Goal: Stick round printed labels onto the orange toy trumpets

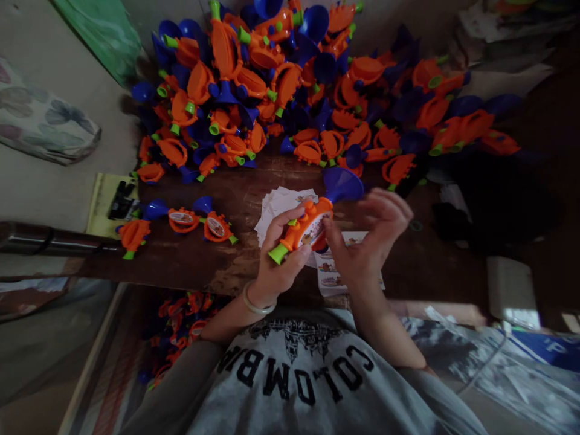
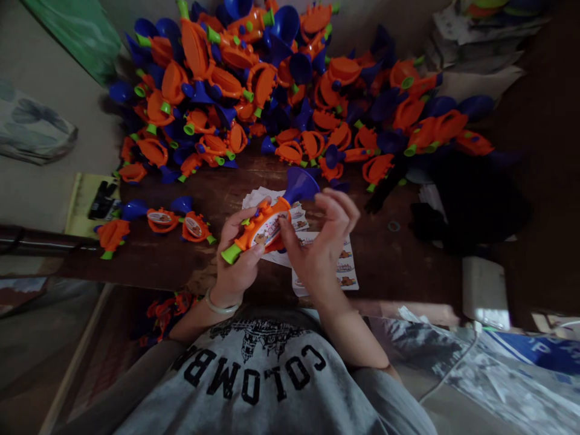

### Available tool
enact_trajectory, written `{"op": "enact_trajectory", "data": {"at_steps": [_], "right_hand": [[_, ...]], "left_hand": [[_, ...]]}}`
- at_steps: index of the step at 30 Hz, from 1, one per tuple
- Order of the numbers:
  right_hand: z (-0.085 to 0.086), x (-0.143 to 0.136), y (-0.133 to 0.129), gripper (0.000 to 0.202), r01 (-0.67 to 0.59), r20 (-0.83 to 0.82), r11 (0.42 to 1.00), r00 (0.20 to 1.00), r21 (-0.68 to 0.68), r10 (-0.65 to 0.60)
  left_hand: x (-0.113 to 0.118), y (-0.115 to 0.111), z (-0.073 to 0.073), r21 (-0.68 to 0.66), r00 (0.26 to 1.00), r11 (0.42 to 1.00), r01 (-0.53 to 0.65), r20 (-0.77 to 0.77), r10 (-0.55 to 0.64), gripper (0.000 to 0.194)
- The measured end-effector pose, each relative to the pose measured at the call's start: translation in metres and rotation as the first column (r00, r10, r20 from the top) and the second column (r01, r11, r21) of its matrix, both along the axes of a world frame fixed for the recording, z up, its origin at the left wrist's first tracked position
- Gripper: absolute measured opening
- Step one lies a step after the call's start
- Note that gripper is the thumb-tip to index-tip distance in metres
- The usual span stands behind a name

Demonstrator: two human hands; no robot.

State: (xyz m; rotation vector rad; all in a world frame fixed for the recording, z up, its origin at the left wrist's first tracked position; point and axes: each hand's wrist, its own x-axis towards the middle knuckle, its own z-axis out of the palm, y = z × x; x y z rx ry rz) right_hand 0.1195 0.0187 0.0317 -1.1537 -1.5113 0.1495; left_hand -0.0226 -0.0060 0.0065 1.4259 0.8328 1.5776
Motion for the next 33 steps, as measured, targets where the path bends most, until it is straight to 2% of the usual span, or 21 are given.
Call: {"op": "enact_trajectory", "data": {"at_steps": [2,3,5,7,8,9,10,11,12,14,16,18,21,24,27,29,31,33], "right_hand": [[0.001,0.003,0.005,0.079,-0.01,0.129,1.0,0.992,-0.004,0.01],[0.0,0.005,0.01,0.089,-0.022,0.198,0.999,0.98,-0.029,0.027],[-0.007,0.014,0.024,0.094,0.017,0.314,0.996,0.949,-0.093,0.014],[-0.02,0.026,0.042,0.088,0.089,0.37,0.98,0.929,-0.175,-0.018],[-0.028,0.031,0.051,0.081,0.073,0.389,0.963,0.92,-0.26,0.036],[-0.035,0.035,0.06,0.074,0.032,0.402,0.932,0.907,-0.361,0.124],[-0.042,0.038,0.067,0.07,0.0,0.411,0.888,0.887,-0.46,0.212],[-0.047,0.038,0.073,0.067,-0.016,0.418,0.837,0.861,-0.547,0.29],[-0.052,0.037,0.078,0.067,-0.007,0.431,0.787,0.834,-0.617,0.345],[-0.058,0.031,0.086,0.07,0.055,0.467,0.711,0.789,-0.701,0.399],[-0.062,0.022,0.094,0.074,0.104,0.489,0.667,0.764,-0.738,0.422],[-0.066,0.015,0.106,0.077,0.118,0.493,0.649,0.754,-0.752,0.434],[-0.074,0.007,0.127,0.091,0.115,0.48,0.622,0.746,-0.775,0.462],[-0.083,0.002,0.144,0.113,0.101,0.452,0.582,0.739,-0.807,0.499],[-0.09,-0.001,0.151,0.124,0.079,0.417,0.557,0.749,-0.827,0.514],[-0.093,-0.002,0.151,0.125,0.051,0.387,0.553,0.768,-0.832,0.51],[-0.095,-0.003,0.15,0.121,0.006,0.349,0.57,0.796,-0.822,0.495],[-0.096,-0.002,0.15,0.108,-0.056,0.301,0.609,0.831,-0.791,0.468]], "left_hand": [[-0.003,-0.002,0.001,0.007,0.998,1.0,-0.02,-0.053,0.02,0.05],[-0.007,-0.004,0.001,0.013,0.996,1.0,-0.028,-0.087,0.029,0.049],[-0.02,-0.008,0.002,0.041,0.983,0.997,-0.07,-0.169,0.076,0.048],[-0.044,-0.01,-0.001,0.123,0.93,0.974,-0.19,-0.297,0.219,0.047],[-0.058,-0.011,-0.005,0.192,0.864,0.942,-0.275,-0.38,0.33,0.047],[-0.074,-0.011,-0.009,0.27,0.758,0.891,-0.364,-0.471,0.452,0.048],[-0.091,-0.01,-0.016,0.322,0.623,0.839,-0.439,-0.563,0.543,0.049],[-0.108,-0.008,-0.023,0.34,0.494,0.803,-0.49,-0.65,0.577,0.049],[-0.123,-0.007,-0.031,0.326,0.39,0.779,-0.536,-0.722,0.571,0.05],[-0.149,-0.004,-0.046,0.229,0.26,0.767,-0.6,-0.85,0.458,0.056],[-0.167,-0.003,-0.059,0.122,0.197,0.783,-0.61,-0.934,0.299,0.07],[-0.173,-0.001,-0.066,0.059,0.151,0.809,-0.585,-0.972,0.181,0.084],[-0.161,0.005,-0.07,0.078,0.113,0.839,-0.538,-0.98,0.163,0.087],[-0.128,0.015,-0.074,0.077,0.148,0.893,-0.443,-0.976,0.158,0.079],[-0.088,0.022,-0.081,-0.097,0.179,0.942,-0.321,-0.983,-0.04,0.084],[-0.066,0.022,-0.084,-0.165,0.132,0.931,-0.326,-0.983,-0.128,0.096],[-0.051,0.02,-0.086,-0.169,0.08,0.915,-0.366,-0.985,-0.15,0.104],[-0.043,0.017,-0.088,-0.163,0.063,0.905,-0.393,-0.987,-0.15,0.106]]}}
